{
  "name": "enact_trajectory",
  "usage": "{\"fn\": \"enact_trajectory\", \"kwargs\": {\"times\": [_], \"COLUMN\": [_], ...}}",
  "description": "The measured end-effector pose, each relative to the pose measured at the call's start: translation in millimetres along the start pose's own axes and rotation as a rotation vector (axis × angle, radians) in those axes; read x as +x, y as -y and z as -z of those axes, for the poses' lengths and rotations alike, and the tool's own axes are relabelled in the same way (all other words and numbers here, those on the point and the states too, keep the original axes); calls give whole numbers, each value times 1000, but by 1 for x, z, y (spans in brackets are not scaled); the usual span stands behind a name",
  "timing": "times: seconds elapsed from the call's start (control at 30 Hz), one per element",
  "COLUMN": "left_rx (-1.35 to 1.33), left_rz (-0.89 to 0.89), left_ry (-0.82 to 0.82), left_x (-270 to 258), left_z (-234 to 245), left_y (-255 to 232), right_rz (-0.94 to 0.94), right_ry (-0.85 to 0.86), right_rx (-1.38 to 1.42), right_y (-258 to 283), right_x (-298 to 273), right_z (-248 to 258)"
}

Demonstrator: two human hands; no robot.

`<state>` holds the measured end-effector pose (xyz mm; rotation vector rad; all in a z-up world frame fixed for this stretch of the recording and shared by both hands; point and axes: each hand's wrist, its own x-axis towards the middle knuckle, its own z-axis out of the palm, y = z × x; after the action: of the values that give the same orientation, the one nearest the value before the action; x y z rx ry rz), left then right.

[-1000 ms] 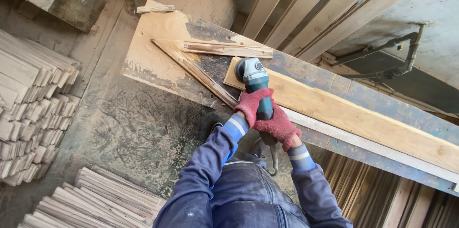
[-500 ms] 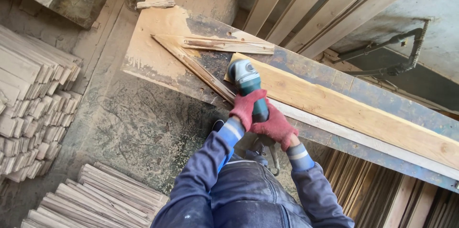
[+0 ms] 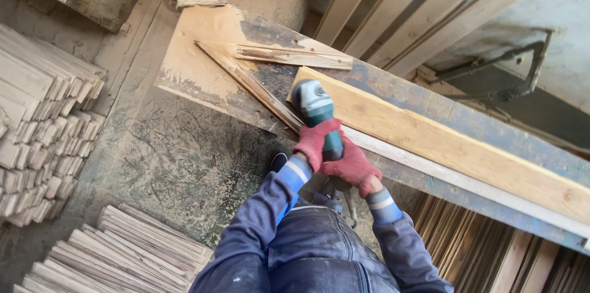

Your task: Using an angle grinder to sand or smooth the surface of a wooden plank on a workbench.

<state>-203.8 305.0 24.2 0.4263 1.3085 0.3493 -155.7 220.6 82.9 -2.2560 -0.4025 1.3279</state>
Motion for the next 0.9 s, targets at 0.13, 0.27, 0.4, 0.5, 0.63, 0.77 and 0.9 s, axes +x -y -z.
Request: {"fn": "enact_trajectory", "kwargs": {"times": [0.13,0.27,0.4,0.5,0.63,0.77,0.9], "left_rx": [38,138,248,309,360,458,436], "left_rz": [15,-4,45,149,169,289,305], "left_ry": [71,75,224,382,482,668,745], "left_x": [14,23,17,5,-22,-42,-47], "left_z": [12,-23,-77,-119,-176,-215,-227], "left_y": [-11,10,69,111,166,219,247], "right_rz": [7,-21,-88,-92,-115,-164,-184], "right_ry": [44,-50,-216,-340,-458,-578,-615], "right_rx": [-28,35,202,327,392,495,504], "right_y": [4,0,-62,-89,-157,-206,-248], "right_x": [9,-2,-11,-33,-47,-69,-68], "right_z": [-5,15,48,80,120,154,166]}}
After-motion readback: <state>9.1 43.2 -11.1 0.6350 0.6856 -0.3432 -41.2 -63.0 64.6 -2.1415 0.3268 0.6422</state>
